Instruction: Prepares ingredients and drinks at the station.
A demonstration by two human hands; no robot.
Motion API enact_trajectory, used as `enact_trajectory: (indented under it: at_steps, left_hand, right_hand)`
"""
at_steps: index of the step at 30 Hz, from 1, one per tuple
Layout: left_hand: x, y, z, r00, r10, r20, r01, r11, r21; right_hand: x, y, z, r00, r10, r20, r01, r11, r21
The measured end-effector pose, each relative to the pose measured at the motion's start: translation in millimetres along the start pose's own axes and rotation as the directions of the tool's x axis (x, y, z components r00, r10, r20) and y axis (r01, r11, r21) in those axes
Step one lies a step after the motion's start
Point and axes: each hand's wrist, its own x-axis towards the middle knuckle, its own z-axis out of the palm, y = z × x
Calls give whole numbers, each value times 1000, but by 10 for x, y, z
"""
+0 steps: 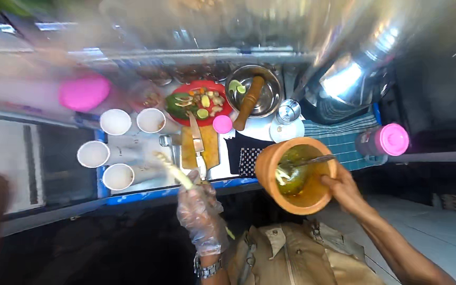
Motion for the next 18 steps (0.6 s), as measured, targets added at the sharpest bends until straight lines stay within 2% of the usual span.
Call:
enact_trajectory:
  at_steps: [5, 8, 11, 13, 16, 18]
  left_hand:
    - [-43, -185, 9, 991, -2, 131, -3, 999, 42]
    - [-53, -338, -30, 979, 3, 204, -34, 988, 150]
    - [-58, -521, -40, 977, -26, 210, -35, 960, 278]
    - [-62, -609, -19, 981, -76, 180, -5, 911, 412]
    - [-3, -718, 70, 968, -190, 162, 39, 756, 654]
    - [110, -881, 203, 956, -260, 138, 79, 677, 732]
  right_hand:
    - [43, 292, -523, 972, 60, -227, -58, 998, 17]
    - [205, 483, -697, 947, 82, -311, -84, 996, 8]
    - [366, 602, -798, 920, 140, -367, -134, 990, 42]
    - [456, 652, -820, 908, 165, -384, -145, 986, 80]
    - [584, 717, -783, 907, 190, -377, -147, 979, 140]
    - [646, 772, -726, 902, 211, -376, -158, 973, 167]
